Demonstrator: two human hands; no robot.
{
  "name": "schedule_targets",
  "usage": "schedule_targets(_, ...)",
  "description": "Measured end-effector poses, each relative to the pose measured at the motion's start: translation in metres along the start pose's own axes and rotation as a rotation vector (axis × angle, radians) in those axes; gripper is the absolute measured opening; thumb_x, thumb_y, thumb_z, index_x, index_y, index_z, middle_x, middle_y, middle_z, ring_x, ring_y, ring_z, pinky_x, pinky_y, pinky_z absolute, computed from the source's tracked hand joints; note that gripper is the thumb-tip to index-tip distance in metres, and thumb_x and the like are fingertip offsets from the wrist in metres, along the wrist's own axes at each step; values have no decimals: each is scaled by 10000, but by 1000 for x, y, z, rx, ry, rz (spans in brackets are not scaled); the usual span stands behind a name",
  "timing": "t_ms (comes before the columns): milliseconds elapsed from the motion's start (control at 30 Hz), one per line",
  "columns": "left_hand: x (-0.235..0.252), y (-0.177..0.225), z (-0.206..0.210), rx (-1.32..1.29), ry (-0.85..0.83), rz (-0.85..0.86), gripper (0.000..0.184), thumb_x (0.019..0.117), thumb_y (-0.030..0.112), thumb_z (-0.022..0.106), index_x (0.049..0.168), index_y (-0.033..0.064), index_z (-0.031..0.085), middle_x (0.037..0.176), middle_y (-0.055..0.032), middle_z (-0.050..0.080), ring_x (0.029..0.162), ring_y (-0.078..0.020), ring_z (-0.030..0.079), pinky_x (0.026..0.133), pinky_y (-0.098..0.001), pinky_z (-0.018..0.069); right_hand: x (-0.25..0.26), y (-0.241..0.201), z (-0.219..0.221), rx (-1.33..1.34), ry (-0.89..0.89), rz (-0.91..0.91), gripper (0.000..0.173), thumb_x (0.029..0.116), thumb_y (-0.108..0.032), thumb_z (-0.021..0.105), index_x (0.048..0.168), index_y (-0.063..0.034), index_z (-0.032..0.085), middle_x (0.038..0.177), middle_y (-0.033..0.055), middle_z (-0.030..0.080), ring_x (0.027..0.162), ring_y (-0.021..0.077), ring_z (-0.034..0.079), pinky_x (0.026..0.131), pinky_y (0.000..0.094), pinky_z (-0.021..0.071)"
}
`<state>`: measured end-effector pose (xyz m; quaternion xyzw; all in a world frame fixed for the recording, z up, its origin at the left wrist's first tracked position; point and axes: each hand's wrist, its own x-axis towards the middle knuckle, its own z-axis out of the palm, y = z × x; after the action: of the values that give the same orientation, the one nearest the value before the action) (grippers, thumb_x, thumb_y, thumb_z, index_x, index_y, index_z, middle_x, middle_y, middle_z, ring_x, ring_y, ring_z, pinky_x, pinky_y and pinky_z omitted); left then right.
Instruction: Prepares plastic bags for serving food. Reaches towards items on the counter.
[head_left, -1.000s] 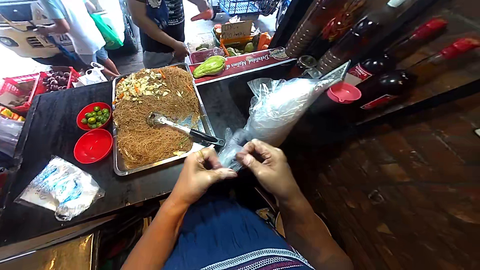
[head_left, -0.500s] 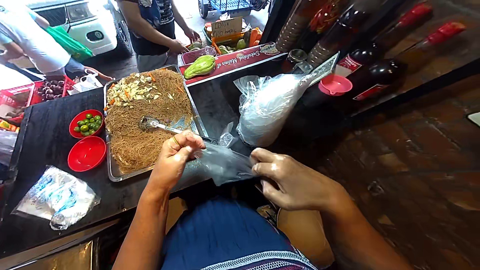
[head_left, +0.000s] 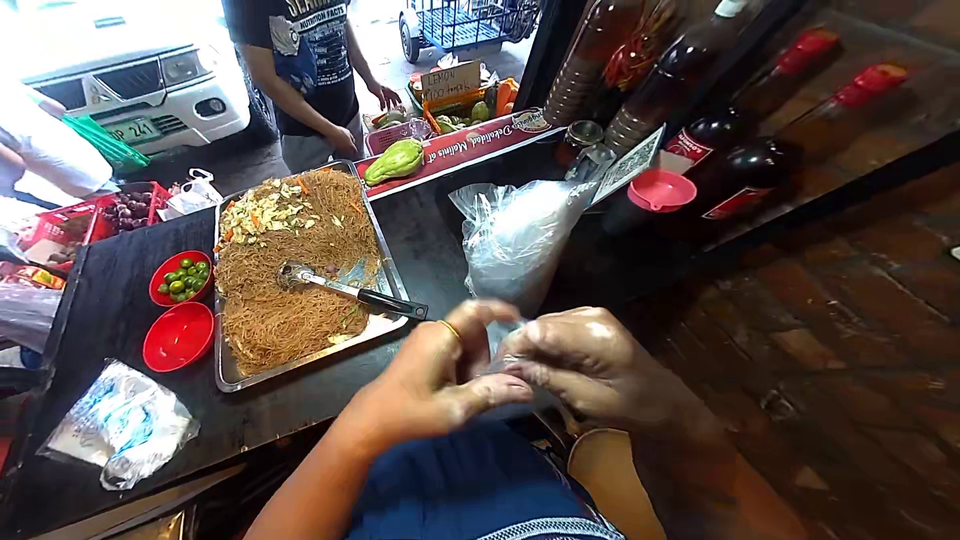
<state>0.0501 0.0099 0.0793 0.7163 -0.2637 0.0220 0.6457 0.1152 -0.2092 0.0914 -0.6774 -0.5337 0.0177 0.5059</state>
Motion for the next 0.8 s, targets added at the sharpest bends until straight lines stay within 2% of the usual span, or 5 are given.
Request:
schedule_targets(133, 3, -35, -4, -242, -125, 60, 238, 982, 216, 676, 816, 58, 613, 808, 28, 604, 789, -7, 564, 708, -189, 458, -15, 20, -54, 223, -242, 44, 335, 994, -271, 649, 737, -62, 599, 631, -31, 552, 603, -8, 519, 607, 177, 458)
schedule_targets(300, 12, -67, 19, -786, -241, 246, 192, 974, 307, 673, 1018, 124, 708, 1235, -74, 707, 1302, -250, 579, 1150, -462, 401, -15, 45, -101, 677, -334, -134, 414, 1047, -423, 529, 766, -150, 663, 702, -77, 679, 734, 71, 701, 936, 428, 595)
schedule_targets(467, 36, -57, 64, -1209, 11, 79, 199, 1019, 287, 597, 1193, 245, 683, 1132, 26, 726, 1059, -83, 677, 918, -286, 547, 38, 39, -136, 450, 91, 82, 164, 975, -302, 661, 864, -208, 738, 743, -120, 675, 628, -30, 620, 543, 132, 523)
schedule_targets(600, 57, -79, 80, -1516, 540, -188, 290, 1083, 395, 416, 1244, 183, 534, 1150, -140, 693, 1049, -314, 690, 821, -446, 582, 100, 89, -129, 92, -3, 429, 150, 993, -57, 609, 867, -68, 688, 737, -29, 644, 608, 8, 564, 558, 163, 484)
schedule_targets(800, 59, -133, 101, -1315, 1024, -601, 259, 1131, 295, 259, 1162, 149, 471, 972, -100, 688, 795, -216, 705, 568, -313, 559, 35, 196, -81, 272, 91, 857, 121, 966, -147, 578, 1006, -54, 645, 786, -27, 631, 679, 5, 592, 633, 232, 527)
